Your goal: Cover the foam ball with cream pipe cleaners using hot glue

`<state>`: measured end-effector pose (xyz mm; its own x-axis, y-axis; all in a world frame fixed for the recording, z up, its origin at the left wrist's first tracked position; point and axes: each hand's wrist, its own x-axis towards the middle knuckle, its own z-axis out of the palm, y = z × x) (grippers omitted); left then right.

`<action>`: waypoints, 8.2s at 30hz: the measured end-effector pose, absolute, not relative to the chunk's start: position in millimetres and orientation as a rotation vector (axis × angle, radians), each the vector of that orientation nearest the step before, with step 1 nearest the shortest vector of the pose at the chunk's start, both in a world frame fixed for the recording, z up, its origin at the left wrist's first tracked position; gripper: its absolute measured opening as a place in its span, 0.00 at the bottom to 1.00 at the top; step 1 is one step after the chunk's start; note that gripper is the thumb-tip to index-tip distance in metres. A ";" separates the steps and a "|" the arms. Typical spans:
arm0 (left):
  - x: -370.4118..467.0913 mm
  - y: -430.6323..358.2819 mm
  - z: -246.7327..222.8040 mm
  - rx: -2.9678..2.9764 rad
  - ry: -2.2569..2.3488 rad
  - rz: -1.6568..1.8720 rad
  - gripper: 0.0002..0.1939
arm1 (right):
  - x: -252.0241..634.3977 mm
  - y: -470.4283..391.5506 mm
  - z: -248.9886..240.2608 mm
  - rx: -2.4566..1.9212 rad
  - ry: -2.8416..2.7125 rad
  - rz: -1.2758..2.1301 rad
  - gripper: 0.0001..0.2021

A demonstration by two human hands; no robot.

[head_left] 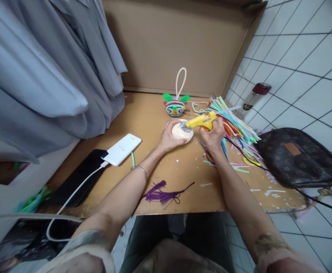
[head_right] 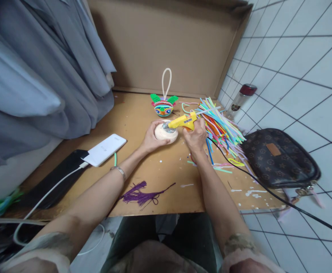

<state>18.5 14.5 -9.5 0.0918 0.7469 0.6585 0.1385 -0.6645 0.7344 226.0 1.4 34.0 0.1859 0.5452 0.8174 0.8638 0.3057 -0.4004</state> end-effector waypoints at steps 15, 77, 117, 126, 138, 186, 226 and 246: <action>18.6 13.7 -8.0 1.902 0.884 1.599 0.39 | 223.7 -5.2 36.6 -1.385 -1.508 -0.385 0.05; 18.4 11.5 -3.7 1.969 0.856 1.575 0.40 | 223.5 -8.3 43.6 -1.433 -1.485 -0.372 0.09; 17.7 11.7 -3.8 2.001 0.848 1.550 0.40 | 230.3 -3.0 40.9 -1.474 -1.498 -0.311 0.05; 17.6 11.3 -3.1 1.981 0.829 1.550 0.40 | 229.2 -3.0 39.0 -1.512 -1.504 -0.329 0.06; 16.8 13.7 -4.9 1.948 0.866 1.541 0.40 | 238.0 2.9 45.7 -1.972 -1.346 -0.087 0.17; 17.0 5.4 -0.4 2.219 0.848 1.537 0.39 | 186.9 -26.4 56.6 -1.107 -1.718 0.230 0.04; 11.5 11.0 0.0 2.232 0.798 1.449 0.40 | 196.8 -26.0 61.2 -1.055 -2.164 -0.470 0.13; 11.0 12.2 -1.1 2.251 0.760 1.422 0.40 | 199.6 -21.6 58.0 -1.065 -2.025 -0.017 0.08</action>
<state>11.0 12.2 -1.1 0.3449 0.6180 0.7065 0.2441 -0.7859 0.5682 199.6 -21.6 58.0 -0.2978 0.6772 0.6728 0.6886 0.6406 -0.3399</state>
